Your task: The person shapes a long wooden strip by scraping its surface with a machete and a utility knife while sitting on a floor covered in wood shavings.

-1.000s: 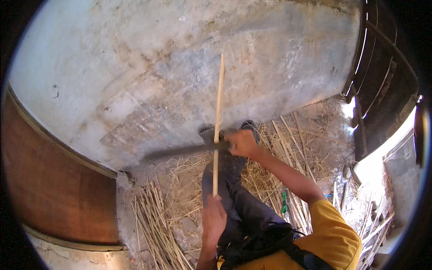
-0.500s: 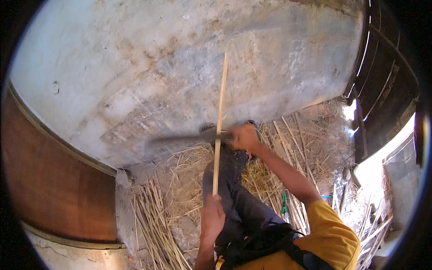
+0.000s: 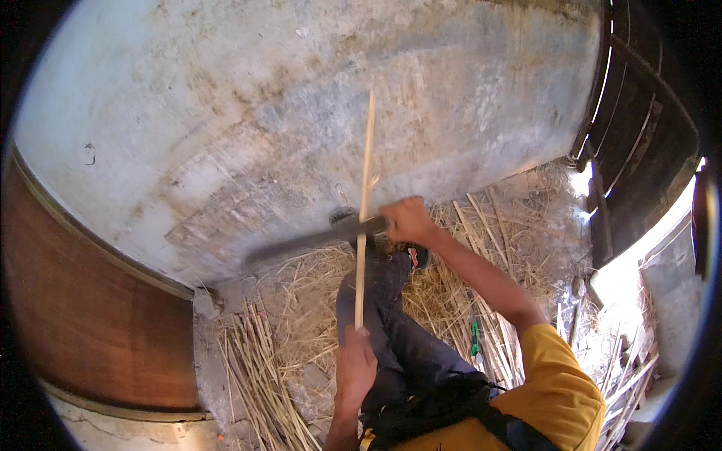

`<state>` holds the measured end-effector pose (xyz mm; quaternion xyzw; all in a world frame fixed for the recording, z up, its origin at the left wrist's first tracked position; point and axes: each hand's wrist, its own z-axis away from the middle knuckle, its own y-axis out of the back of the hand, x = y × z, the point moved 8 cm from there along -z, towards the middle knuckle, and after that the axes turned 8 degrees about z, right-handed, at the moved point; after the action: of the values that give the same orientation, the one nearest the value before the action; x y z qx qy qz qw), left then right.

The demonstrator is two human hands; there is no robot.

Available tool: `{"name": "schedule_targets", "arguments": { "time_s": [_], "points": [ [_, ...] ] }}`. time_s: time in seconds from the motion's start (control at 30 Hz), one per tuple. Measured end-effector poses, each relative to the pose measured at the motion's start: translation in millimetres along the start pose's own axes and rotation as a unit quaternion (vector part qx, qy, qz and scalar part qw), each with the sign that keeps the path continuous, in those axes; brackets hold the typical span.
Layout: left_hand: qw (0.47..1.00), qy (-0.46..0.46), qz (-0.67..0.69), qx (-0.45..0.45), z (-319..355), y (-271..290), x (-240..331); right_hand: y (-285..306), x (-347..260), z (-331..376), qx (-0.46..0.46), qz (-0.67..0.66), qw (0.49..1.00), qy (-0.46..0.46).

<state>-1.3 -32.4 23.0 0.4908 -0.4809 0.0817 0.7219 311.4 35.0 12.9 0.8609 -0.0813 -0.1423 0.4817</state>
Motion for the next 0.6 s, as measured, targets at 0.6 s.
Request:
{"name": "schedule_targets", "arguments": {
  "time_s": [0.6],
  "points": [
    [0.856, 0.196, 0.455, -0.15, -6.3, -23.4, -20.5, -3.9, 2.3, 81.5, -0.025, -0.258, 0.95, -0.175]
  ]
}}
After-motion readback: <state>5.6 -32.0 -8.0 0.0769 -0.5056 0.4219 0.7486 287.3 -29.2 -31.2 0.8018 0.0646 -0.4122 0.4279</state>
